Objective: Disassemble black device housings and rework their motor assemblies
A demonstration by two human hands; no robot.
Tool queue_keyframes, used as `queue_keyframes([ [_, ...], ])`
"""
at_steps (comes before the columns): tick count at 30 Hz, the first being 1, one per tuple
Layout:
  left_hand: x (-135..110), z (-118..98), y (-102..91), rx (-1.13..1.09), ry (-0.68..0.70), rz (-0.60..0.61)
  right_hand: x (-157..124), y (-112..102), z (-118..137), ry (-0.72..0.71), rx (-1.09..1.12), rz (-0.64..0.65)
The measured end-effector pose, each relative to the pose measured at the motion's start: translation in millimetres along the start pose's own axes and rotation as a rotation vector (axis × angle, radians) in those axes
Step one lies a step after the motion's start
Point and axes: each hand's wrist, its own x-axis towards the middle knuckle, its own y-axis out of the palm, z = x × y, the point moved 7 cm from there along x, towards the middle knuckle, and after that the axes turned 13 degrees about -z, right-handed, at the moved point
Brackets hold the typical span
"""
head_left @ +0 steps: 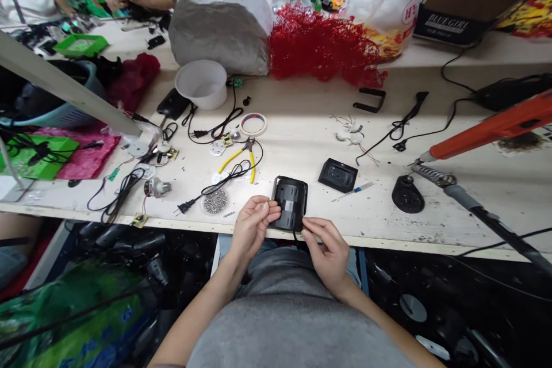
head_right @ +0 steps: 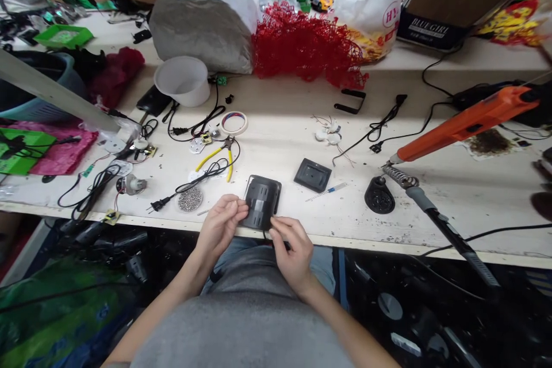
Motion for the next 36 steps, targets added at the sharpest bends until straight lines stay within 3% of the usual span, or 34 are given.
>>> queue_keyframes([
  [8, -1, 0, 0.5, -0.027, -0.012, 0.047, -3, 3, 13, -0.185, -0.087, 0.010],
  [19, -5, -13, -5.0, 0.094, 0.028, 0.094, 0, 7, 10, -0.212, -0.123, 0.077],
  [24, -11, -21, -3.1, 0.144, 0.117, 0.138, 2, 8, 11, -0.215, -0.107, 0.081],
  [31, -14, -23, -6.7, 0.225, 0.210, 0.088, 2, 9, 11, -0.227, -0.134, 0.097],
  [36, -15, -27, -4.1, 0.340, 0.379, 0.065, 2, 9, 10, -0.210, -0.096, 0.096],
])
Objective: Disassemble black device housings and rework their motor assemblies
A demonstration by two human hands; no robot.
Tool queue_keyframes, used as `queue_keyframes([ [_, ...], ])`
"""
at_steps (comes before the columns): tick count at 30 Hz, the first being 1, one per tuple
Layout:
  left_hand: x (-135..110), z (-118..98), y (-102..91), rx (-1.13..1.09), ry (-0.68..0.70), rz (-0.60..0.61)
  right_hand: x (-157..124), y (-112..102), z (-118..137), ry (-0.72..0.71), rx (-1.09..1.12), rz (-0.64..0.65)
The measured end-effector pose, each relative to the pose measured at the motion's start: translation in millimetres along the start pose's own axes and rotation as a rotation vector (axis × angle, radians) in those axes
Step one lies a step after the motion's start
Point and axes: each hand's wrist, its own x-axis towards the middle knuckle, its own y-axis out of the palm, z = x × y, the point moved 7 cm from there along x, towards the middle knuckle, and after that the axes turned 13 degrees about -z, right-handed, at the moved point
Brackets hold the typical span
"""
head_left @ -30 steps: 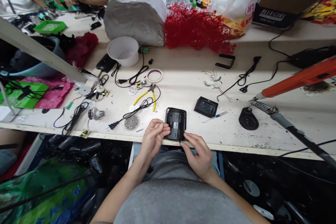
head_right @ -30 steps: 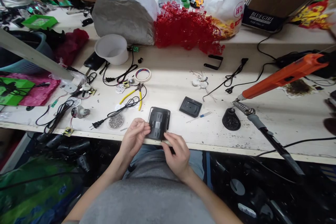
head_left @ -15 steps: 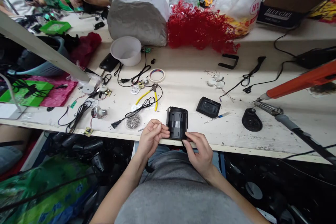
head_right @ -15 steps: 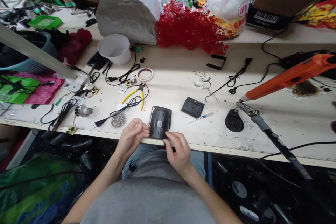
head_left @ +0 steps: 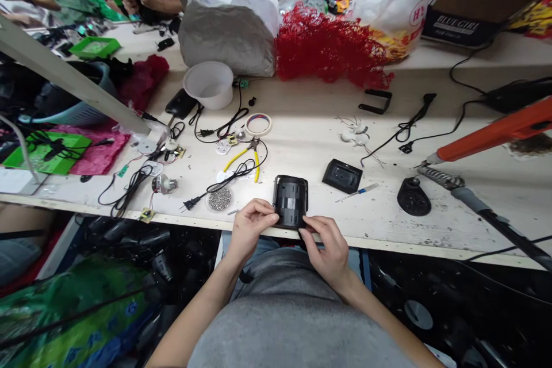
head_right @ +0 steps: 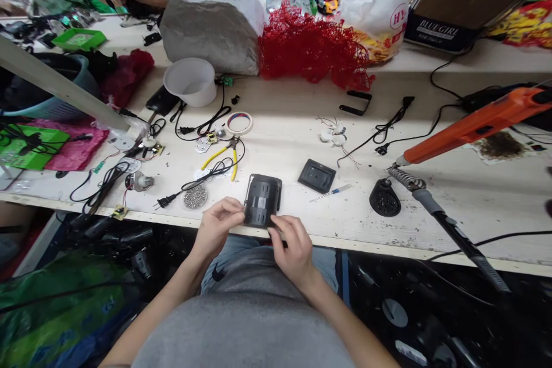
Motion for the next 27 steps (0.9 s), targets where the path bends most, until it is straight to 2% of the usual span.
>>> queue_keyframes([
  [3, 3, 1, 4.9, 0.054, 0.006, 0.031, 0, 0, 0, -0.010, -0.029, 0.014],
  [8, 7, 11, 11.7, 0.056, -0.206, 0.087, 0, 1, -2, -0.009, -0.039, 0.028],
  [11, 6, 13, 12.5, 0.054, -0.297, 0.058, 1, 1, -1, -0.020, -0.030, 0.019],
  [19, 6, 23, 11.4, 0.089, -0.374, 0.064, 0, 2, -7, 0.016, 0.012, 0.029],
  [23, 4, 23, 9.9, 0.096, -0.352, 0.074, 1, 2, -6, -0.006, 0.012, 0.029],
  [25, 0, 17, 8.4, 0.135, -0.270, 0.061, 2, 2, -6, -0.012, 0.010, 0.024],
  [27, -4, 8, 3.8, 0.203, -0.133, -0.012, 2, 1, -5, -0.021, 0.014, 0.017],
])
